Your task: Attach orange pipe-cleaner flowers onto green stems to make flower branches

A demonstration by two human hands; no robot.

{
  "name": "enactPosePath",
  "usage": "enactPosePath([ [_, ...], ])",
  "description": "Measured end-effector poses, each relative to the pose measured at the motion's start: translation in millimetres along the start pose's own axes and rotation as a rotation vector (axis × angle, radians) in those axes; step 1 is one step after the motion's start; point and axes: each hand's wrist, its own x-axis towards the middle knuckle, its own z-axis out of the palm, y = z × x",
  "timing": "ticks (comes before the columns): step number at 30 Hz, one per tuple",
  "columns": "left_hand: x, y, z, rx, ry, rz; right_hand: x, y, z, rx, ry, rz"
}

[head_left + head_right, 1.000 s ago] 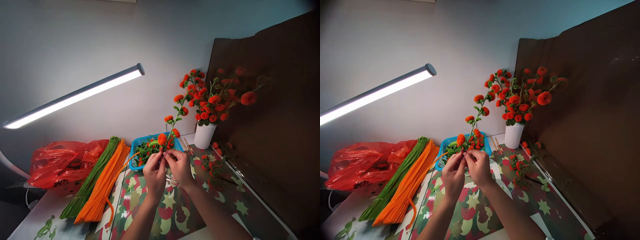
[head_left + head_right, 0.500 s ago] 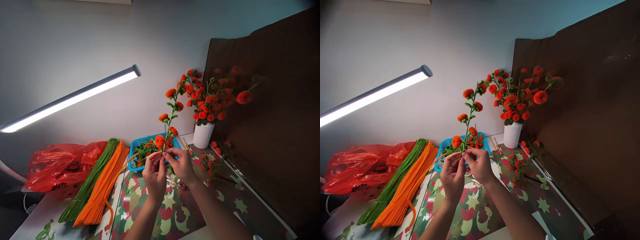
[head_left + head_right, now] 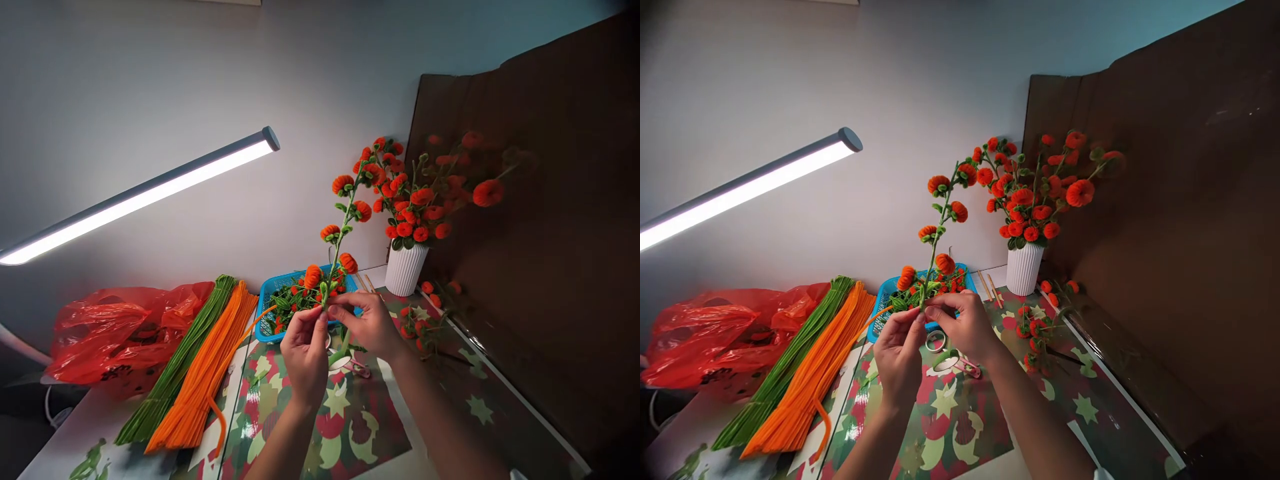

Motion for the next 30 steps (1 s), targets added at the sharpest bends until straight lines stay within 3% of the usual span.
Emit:
enactPosePath([
  [3, 1, 7, 0.7, -0.106, -0.052, -0.117, 2, 1, -3, 0.09, -0.03, 0.023],
  [8, 10, 15, 0.1, -0.412, -0.216, -0.455, 3, 6, 1, 0.22, -0.005, 0.095],
  [10, 14, 15, 0.0, -0.494, -0.25, -0.515, 3, 8, 5, 0.271, 0.017, 0.121],
  [14, 15, 13, 1.3, -0.486, -0.226, -0.523, 1, 10, 10, 0.214, 0.058, 0.129],
  [18, 12, 14, 2.3, -0.381, -0.135, -0.432, -2, 6, 8, 0.133, 0.018, 0.141],
  [21, 8, 13, 1.9, -0.288, -0.088, -0.341, -5, -2, 7, -0.012, 0.051, 0.039],
  [24, 5, 11, 1.7, -0.227, -0.085, -0.276, -7, -8, 8, -0.159, 0.164, -0.083],
  [27, 4, 11, 2.4, -0.259, -0.119, -0.304, -8, -9, 12, -0.148, 0.257, -0.072],
  [30, 6, 14, 3.5, -0.345, -0.144, -0.382, -8, -7, 17, -0.019, 0.253, 0.036],
])
